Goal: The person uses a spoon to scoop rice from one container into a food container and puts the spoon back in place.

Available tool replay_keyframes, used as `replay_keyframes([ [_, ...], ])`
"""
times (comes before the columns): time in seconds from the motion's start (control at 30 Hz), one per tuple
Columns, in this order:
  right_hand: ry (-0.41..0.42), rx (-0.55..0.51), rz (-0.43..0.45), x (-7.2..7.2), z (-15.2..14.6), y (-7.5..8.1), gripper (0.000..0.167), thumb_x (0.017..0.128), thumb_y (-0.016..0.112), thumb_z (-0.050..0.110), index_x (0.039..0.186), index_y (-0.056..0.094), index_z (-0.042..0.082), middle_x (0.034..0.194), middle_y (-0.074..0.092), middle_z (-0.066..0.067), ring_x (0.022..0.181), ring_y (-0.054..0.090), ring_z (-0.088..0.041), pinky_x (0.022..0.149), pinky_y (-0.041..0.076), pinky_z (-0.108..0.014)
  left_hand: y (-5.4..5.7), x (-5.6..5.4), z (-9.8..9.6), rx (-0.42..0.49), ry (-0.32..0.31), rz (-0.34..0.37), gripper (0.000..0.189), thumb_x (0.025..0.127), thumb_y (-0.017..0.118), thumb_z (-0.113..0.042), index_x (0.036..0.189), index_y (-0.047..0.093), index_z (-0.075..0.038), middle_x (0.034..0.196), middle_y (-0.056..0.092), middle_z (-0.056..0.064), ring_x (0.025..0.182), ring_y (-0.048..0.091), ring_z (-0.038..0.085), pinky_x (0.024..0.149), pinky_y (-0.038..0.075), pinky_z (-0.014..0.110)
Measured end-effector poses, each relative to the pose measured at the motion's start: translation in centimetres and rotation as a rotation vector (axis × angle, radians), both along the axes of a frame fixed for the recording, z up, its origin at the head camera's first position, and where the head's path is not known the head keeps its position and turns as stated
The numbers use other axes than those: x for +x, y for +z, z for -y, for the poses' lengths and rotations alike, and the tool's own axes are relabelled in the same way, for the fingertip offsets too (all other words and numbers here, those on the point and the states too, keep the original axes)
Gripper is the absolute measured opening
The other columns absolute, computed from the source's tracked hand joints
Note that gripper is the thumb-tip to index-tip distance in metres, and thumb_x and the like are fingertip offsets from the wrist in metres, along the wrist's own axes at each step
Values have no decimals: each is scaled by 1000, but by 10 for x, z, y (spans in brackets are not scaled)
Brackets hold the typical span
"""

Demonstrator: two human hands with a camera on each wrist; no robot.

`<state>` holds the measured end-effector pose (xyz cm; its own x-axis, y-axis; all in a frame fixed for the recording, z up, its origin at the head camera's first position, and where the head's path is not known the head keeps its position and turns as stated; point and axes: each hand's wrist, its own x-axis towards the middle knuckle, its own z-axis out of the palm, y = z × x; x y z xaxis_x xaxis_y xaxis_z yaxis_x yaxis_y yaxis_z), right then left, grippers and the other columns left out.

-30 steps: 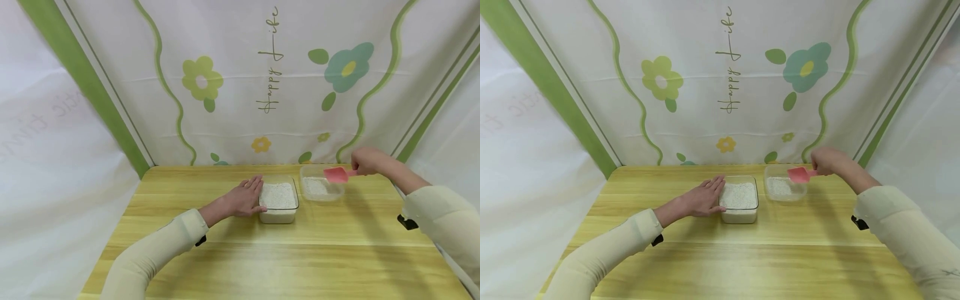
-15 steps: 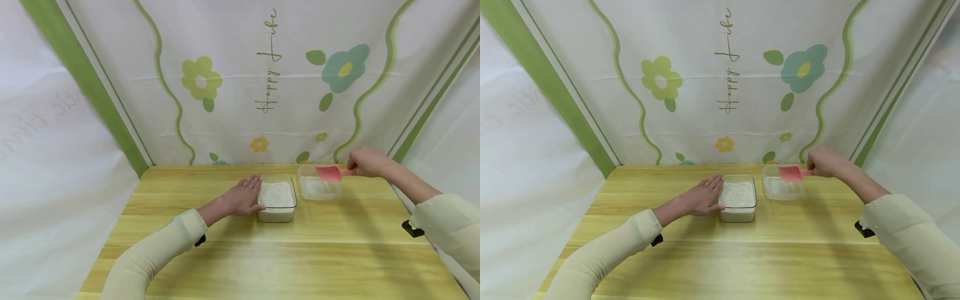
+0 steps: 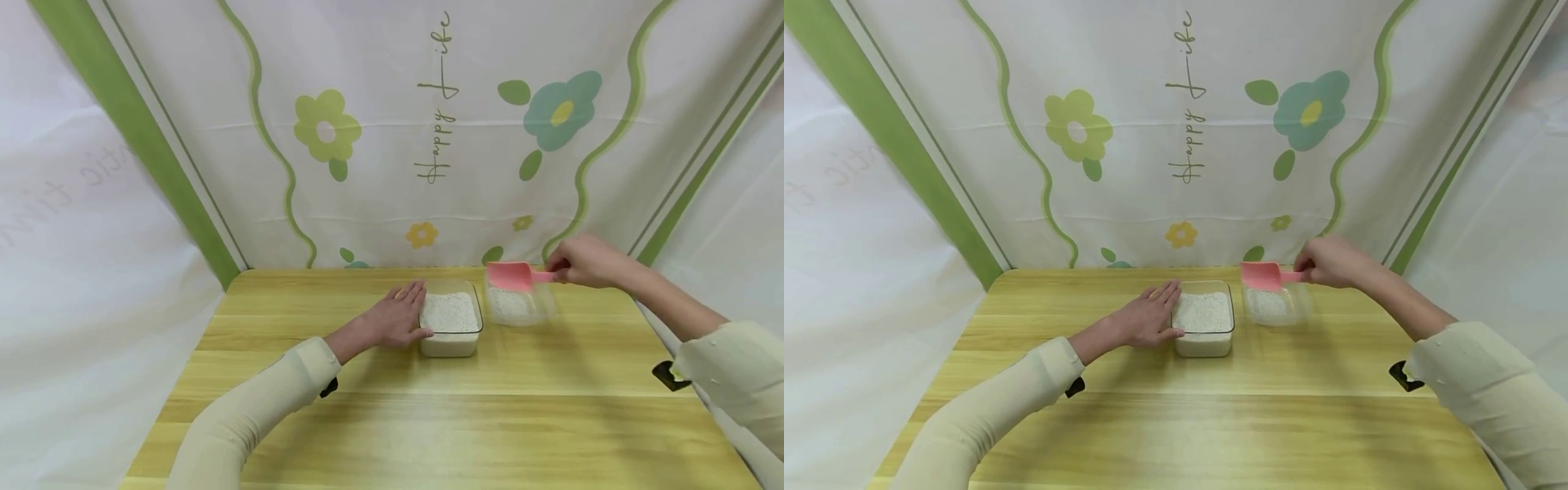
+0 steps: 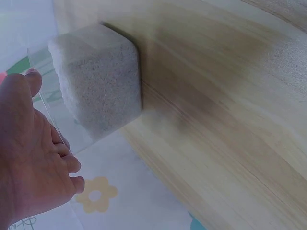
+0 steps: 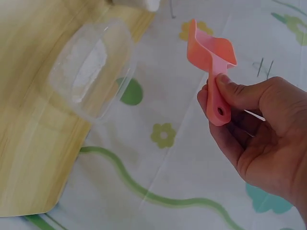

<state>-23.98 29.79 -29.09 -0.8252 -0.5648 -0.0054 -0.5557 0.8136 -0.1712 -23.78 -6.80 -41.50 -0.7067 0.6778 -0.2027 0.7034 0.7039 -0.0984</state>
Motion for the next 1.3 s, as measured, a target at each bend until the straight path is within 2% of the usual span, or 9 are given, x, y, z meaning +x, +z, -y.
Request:
replay_keyframes([
  [0.13, 31, 5, -12, 1, 19, 7, 16, 83, 75, 1, 76, 78, 15, 66, 63, 8, 58, 44, -7, 56, 39, -24, 0, -1, -1, -3, -2, -8, 90, 102, 23, -66, 160, 3, 0, 168, 0, 16, 157, 4, 28, 125, 19, 47],
  [0.3, 108, 49, -52, -3, 46, 7, 27, 81, 75, -2, 63, 70, 18, 59, 56, 9, 58, 41, -9, 57, 37, -25, 1, -3, -3, -13, -6, -36, 90, 102, 24, -66, 159, 6, 1, 168, 5, 18, 156, 8, 29, 124, 21, 47],
  [0.4, 141, 108, -96, -4, 63, 7, 39, 77, 69, -10, 53, 57, 18, 54, 42, 10, 56, 34, -10, 53, 30, -24, 1, -3, -3, -3, -2, -18, 90, 102, 24, -67, 160, 6, 0, 168, 3, 16, 157, 7, 29, 125, 20, 47],
  [0.5, 138, 172, -136, -2, 81, 8, 41, 72, 60, -15, 51, 47, 17, 54, 32, 9, 56, 29, -11, 51, 25, -25, 0, -4, -3, -3, 4, 1, 90, 102, 24, -67, 160, 4, -1, 168, -1, 15, 157, 5, 28, 125, 18, 47],
  [0.57, 128, 213, -160, -1, 94, 9, 38, 70, 61, -14, 53, 47, 16, 54, 34, 7, 55, 32, -12, 49, 26, -25, 0, -4, -2, 2, 13, 6, 88, 102, 23, -66, 160, 5, -1, 169, 0, 14, 157, 5, 26, 125, 18, 47],
  [0.73, 134, 317, -227, -1, 121, 10, 25, 74, 69, -8, 64, 57, 12, 63, 56, -3, 57, 50, -20, 50, 43, -34, 3, -3, -1, 17, 19, 9, 86, 103, 23, -63, 160, 5, -1, 169, 5, 16, 157, 6, 27, 125, 18, 48],
  [0.9, 159, 378, -254, -7, 139, 6, 29, 81, 63, -9, 62, 55, 11, 65, 56, -5, 56, 46, -18, 48, 45, -36, 6, -2, -1, 26, 12, 28, 86, 103, 24, -63, 160, 6, 0, 168, 6, 17, 157, 7, 28, 124, 20, 49],
  [1.1, 194, 481, -332, -15, 156, -3, 27, 83, 69, -5, 63, 59, 11, 68, 61, -5, 55, 47, -17, 52, 53, -38, 7, -3, -1, -2, 11, 11, 87, 103, 24, -64, 160, 7, -1, 168, 6, 17, 157, 8, 29, 125, 19, 48],
  [1.3, 205, 567, -278, -20, 165, -20, 21, 86, 69, 2, 68, 64, 11, 75, 65, -7, 61, 56, -18, 54, 56, -39, 6, -3, -2, -12, 14, 4, 87, 103, 23, -65, 160, 8, -1, 168, 4, 16, 157, 7, 29, 125, 17, 48],
])
